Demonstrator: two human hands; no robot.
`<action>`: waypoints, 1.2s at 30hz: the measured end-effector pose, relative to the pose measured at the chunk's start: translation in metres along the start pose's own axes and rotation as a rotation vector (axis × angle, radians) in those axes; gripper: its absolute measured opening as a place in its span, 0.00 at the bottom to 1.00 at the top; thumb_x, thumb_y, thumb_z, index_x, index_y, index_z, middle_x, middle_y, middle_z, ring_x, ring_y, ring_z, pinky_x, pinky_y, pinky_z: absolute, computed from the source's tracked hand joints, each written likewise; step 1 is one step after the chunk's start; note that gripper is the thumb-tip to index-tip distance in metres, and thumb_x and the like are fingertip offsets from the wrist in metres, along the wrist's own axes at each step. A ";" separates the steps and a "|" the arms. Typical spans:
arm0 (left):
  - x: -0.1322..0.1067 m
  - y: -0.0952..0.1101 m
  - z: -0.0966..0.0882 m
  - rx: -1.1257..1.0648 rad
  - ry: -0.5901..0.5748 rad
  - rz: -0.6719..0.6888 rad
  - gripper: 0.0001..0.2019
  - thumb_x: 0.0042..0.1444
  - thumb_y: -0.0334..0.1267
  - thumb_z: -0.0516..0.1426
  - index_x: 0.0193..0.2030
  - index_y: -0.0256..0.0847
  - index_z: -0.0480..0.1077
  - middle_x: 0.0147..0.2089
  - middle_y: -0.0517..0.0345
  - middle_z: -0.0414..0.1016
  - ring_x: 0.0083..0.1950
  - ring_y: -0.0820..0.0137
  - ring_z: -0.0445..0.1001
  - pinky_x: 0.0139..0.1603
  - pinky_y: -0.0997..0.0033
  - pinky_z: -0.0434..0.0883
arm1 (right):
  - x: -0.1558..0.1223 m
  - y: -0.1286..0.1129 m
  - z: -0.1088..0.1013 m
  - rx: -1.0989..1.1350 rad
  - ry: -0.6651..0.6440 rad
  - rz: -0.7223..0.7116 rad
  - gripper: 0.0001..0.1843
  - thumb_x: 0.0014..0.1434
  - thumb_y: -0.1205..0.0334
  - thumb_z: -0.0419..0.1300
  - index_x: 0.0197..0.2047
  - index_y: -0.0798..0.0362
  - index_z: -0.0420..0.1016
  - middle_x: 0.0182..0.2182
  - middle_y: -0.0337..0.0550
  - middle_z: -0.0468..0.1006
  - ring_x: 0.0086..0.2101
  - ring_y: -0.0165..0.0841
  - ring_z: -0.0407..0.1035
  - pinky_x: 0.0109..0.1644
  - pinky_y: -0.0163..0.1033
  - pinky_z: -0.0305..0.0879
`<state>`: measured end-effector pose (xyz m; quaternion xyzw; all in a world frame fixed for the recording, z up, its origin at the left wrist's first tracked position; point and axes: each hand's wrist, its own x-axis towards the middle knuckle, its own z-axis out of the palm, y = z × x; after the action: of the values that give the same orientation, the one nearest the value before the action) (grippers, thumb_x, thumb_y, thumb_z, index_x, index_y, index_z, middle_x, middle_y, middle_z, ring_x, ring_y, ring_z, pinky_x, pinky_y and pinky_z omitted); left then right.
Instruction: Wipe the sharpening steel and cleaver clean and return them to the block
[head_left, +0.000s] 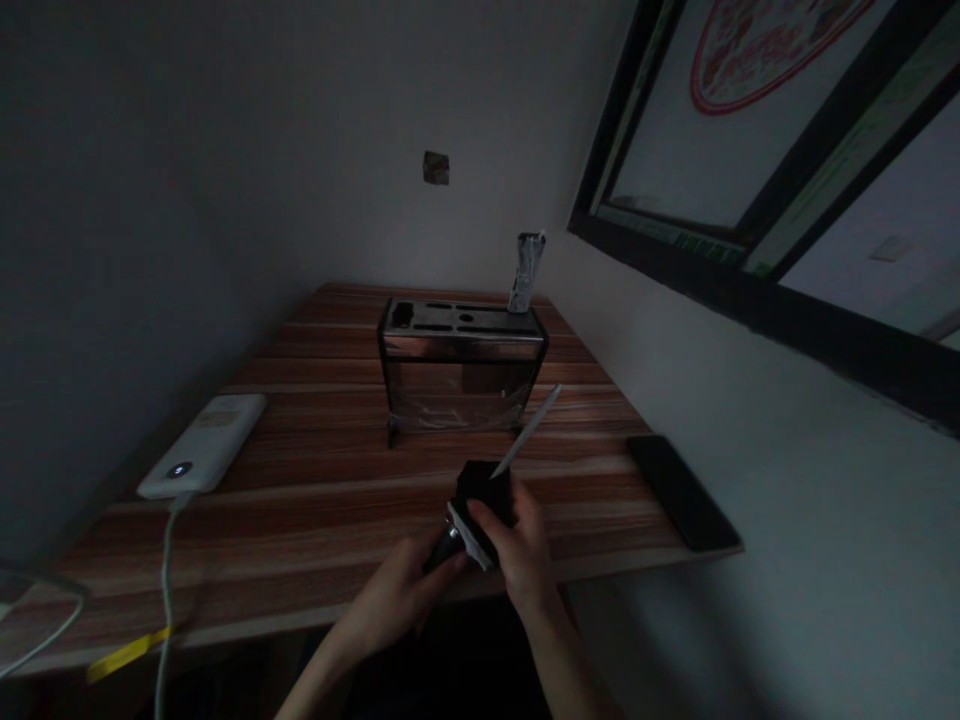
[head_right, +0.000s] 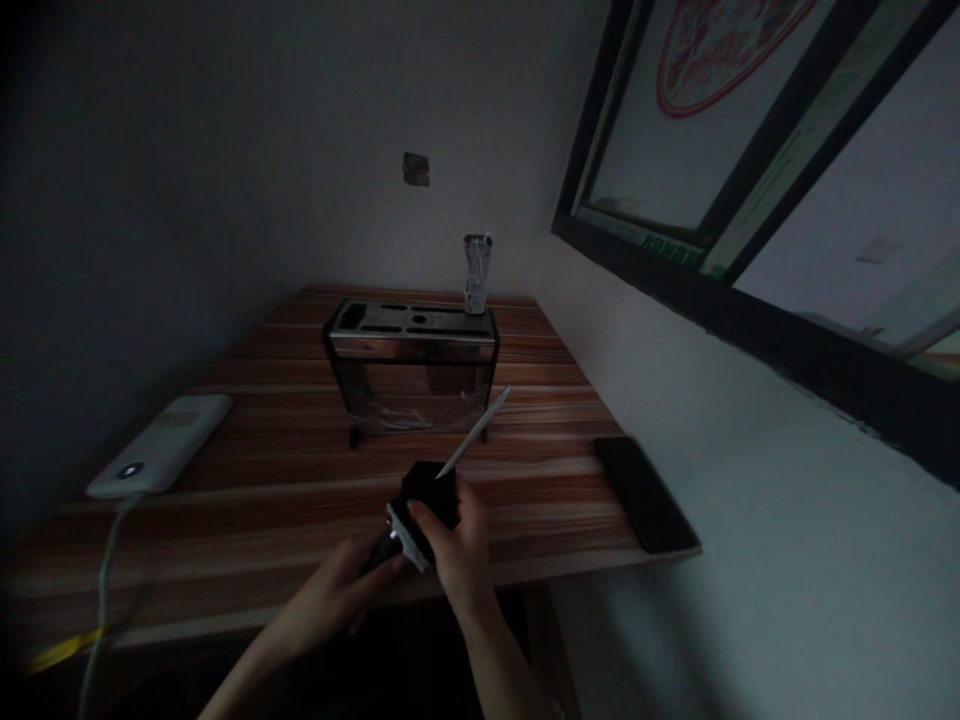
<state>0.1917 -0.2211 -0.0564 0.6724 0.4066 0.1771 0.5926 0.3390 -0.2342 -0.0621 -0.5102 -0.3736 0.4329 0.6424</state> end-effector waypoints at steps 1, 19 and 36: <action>0.000 -0.001 0.000 -0.012 -0.004 0.005 0.20 0.58 0.51 0.51 0.45 0.35 0.68 0.22 0.66 0.62 0.18 0.78 0.56 0.17 0.80 0.57 | 0.002 -0.001 -0.001 -0.001 0.008 -0.003 0.19 0.47 0.56 0.68 0.43 0.53 0.76 0.37 0.44 0.81 0.38 0.38 0.75 0.43 0.40 0.71; 0.000 -0.011 0.002 0.045 0.000 -0.035 0.17 0.58 0.51 0.50 0.40 0.37 0.66 0.27 0.65 0.60 0.22 0.77 0.59 0.19 0.81 0.58 | 0.053 -0.044 -0.031 0.168 0.107 -0.050 0.16 0.44 0.56 0.70 0.36 0.53 0.77 0.28 0.42 0.82 0.23 0.32 0.75 0.21 0.30 0.68; -0.001 0.000 -0.002 0.124 -0.024 -0.023 0.16 0.58 0.49 0.49 0.38 0.37 0.67 0.27 0.64 0.62 0.25 0.74 0.62 0.23 0.79 0.60 | 0.097 -0.065 -0.057 0.275 0.302 -0.148 0.16 0.37 0.57 0.73 0.31 0.53 0.79 0.25 0.35 0.81 0.22 0.27 0.73 0.25 0.30 0.70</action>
<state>0.1893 -0.2204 -0.0557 0.7051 0.4172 0.1366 0.5568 0.4370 -0.1690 -0.0059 -0.4479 -0.2471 0.3501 0.7847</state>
